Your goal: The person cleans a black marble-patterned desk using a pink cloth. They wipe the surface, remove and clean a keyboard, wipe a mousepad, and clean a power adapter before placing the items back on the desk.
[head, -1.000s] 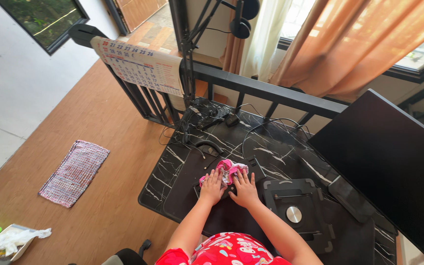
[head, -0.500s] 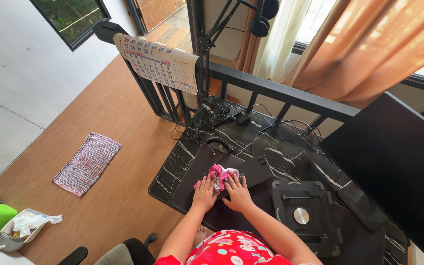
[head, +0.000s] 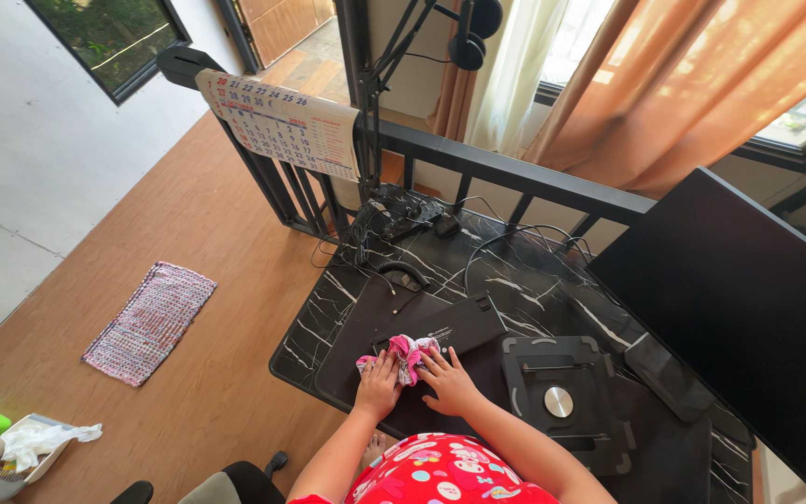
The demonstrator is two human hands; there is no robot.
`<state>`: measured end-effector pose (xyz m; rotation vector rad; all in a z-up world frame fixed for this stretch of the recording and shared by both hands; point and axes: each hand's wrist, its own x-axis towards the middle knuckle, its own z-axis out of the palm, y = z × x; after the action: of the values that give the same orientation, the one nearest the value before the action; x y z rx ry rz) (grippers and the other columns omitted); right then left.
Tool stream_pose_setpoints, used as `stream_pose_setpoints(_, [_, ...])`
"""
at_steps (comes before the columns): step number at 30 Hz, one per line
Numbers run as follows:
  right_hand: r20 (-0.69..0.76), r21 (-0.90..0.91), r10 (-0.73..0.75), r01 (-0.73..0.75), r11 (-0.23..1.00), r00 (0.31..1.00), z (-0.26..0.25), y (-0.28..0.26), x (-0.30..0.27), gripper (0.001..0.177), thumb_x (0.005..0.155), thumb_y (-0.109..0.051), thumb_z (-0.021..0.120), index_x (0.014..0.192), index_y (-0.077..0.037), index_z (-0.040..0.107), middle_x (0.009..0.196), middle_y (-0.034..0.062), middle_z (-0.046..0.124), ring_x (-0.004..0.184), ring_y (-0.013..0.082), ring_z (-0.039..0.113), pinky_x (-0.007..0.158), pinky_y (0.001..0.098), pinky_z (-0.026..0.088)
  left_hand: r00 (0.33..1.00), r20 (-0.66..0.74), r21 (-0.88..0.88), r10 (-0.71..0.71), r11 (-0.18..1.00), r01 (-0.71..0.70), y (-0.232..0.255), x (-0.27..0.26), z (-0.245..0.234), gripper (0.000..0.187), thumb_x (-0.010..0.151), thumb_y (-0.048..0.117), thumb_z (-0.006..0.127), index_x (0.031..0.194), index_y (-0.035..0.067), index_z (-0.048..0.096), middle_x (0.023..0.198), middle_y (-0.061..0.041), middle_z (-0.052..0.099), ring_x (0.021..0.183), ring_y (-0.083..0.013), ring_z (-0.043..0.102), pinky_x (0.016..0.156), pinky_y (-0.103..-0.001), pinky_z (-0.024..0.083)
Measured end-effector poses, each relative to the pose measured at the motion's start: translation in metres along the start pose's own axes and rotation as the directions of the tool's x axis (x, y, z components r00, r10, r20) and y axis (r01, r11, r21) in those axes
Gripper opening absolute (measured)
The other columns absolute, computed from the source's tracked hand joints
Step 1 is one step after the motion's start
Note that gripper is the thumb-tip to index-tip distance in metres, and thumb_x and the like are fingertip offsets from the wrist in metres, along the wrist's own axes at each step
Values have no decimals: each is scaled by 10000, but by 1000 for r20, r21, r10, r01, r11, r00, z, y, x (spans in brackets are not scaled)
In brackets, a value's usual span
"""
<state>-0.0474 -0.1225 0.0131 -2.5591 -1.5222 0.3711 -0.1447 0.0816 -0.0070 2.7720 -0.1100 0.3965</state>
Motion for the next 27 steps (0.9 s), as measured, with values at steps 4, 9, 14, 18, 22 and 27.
stream_pose_setpoints(4, [-76,-31,-41,39,999,996,-1,7,-11,642,780,-347,775,1356,-124,599,1532,166,442,1492,356,281,1190,641,103,998,18,-40,60,997,-60,6,0,3,615,872,336,706,1377,6,587,1510,-170,499,1455,-354,380,1179,-589,209])
stream_pose_setpoints(9, [-280,-115,-27,-6,993,960,-4,21,-17,425,762,-260,773,1152,-128,666,1264,107,607,1274,340,513,1136,546,307,984,89,-107,156,983,-146,14,9,8,572,831,350,743,1278,6,644,1423,-174,567,1424,-370,420,1189,-614,208])
stream_pose_setpoints(14, [-436,-152,36,-113,982,899,-14,36,-16,225,764,-194,731,980,-146,690,1051,67,664,1075,293,596,1120,542,344,969,153,-218,192,963,-156,29,26,18,593,741,330,794,1232,24,665,1373,-194,584,1358,-417,451,1148,-578,287])
stream_pose_setpoints(18, [-245,60,258,-251,966,935,-24,55,-23,136,746,-273,728,770,-147,680,900,35,687,1007,265,621,1182,527,305,988,134,-319,78,947,-31,32,36,21,374,852,329,754,1155,116,704,1331,-112,656,1351,-348,537,1193,-530,353])
stream_pose_setpoints(22, [-391,210,494,-448,869,776,-41,88,-22,394,751,-338,718,1102,-171,658,1231,95,604,1226,335,529,1141,490,334,993,121,-298,9,954,28,27,48,22,430,858,343,732,1209,103,673,1296,-101,657,1302,-325,572,1211,-517,355])
stream_pose_setpoints(27, [-121,10,704,-709,706,700,-59,111,-3,818,911,-589,606,1598,-283,284,1664,145,209,1524,407,205,1222,606,75,984,174,-226,34,974,6,28,48,22,659,786,440,800,1288,48,633,1384,-178,579,1360,-388,468,1178,-539,292])
